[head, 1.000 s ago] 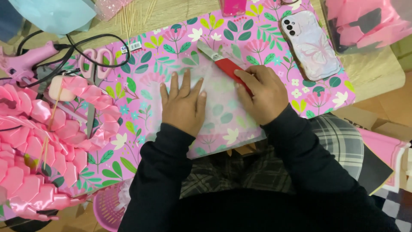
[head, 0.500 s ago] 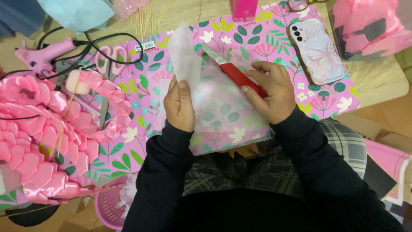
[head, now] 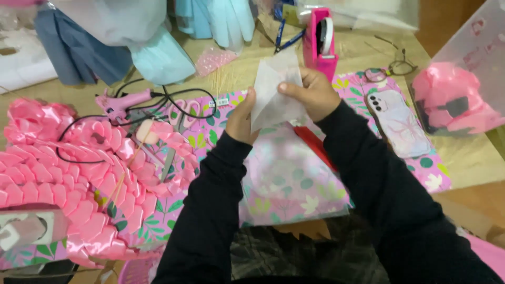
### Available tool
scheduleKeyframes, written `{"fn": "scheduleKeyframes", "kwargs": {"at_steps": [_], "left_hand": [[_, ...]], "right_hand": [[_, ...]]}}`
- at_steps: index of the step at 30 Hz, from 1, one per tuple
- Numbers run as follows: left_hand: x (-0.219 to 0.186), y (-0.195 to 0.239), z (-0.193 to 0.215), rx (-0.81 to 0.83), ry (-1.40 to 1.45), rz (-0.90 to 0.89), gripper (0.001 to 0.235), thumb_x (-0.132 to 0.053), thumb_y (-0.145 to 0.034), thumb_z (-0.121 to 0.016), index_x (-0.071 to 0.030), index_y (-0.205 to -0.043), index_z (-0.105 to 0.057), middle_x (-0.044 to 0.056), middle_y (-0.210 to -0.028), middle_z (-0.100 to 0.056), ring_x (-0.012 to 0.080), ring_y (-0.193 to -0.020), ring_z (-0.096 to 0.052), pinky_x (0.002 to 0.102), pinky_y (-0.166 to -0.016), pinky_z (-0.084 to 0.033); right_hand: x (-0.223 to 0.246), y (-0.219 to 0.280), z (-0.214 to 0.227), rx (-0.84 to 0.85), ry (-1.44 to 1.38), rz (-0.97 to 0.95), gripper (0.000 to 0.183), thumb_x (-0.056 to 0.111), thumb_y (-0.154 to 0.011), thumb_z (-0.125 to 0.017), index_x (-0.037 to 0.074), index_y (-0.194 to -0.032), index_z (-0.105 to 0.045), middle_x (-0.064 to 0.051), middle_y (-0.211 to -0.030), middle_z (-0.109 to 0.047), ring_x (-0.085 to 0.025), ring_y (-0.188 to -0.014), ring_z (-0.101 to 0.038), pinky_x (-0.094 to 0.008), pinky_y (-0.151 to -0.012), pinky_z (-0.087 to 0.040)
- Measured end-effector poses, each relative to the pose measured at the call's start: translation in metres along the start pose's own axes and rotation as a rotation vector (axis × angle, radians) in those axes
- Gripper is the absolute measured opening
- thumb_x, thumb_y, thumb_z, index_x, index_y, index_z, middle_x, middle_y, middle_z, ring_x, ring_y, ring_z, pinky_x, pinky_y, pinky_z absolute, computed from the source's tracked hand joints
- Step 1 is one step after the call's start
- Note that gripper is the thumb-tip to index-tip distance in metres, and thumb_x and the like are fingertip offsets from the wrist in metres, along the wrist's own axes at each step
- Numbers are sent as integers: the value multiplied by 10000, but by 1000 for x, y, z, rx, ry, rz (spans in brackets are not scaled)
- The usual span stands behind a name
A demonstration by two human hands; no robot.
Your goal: The person cuts a piece of white tissue paper with a utility knife, folds it into a flower shape, and secures it with a rubber band. They repeat this process, placing the finished flowers into a pink basket.
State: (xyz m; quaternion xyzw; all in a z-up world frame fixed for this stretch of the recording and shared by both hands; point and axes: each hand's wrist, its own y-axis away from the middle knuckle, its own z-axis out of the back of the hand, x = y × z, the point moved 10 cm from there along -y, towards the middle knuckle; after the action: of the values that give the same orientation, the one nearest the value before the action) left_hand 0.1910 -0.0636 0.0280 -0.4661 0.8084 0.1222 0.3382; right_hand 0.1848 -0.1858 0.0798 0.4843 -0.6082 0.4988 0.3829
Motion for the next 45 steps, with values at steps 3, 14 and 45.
{"fn": "scheduleKeyframes", "kwargs": {"at_steps": [3, 14, 45], "left_hand": [[9, 6, 4, -47, 25, 136, 641, -589, -1078, -402, -67, -1335, -669, 87, -1260, -720, 222, -1183, -675, 374, -1072, -523], [-27, 6, 31, -261, -579, -207, 315, -114, -950, -717, -31, -1245, -646, 162, -1042, -766, 200, -899, -748, 379, -793, -666], [-15, -3, 53, -78, -296, -307, 497, 53, -1026, -596, -71, -1489, -468, 166, -1219, -704, 290, -1114, -709, 479, -922, -633]], "right_hand": [[-18, -1, -1, -52, 14, -47, 184, 56, -834, -825, 39, -981, -715, -78, -827, -751, -150, -721, -756, -284, -626, -624], [-35, 1, 34, -191, 116, 2, 223, 92, -866, -871, 13, -996, -708, -92, -753, -685, -154, -665, -716, -277, -571, -619], [30, 37, -49, 267, 760, 612, 587, 399, -895, -614, 123, -1412, -636, -141, -1463, -482, -307, -1350, -405, -489, -1184, -202]]}}
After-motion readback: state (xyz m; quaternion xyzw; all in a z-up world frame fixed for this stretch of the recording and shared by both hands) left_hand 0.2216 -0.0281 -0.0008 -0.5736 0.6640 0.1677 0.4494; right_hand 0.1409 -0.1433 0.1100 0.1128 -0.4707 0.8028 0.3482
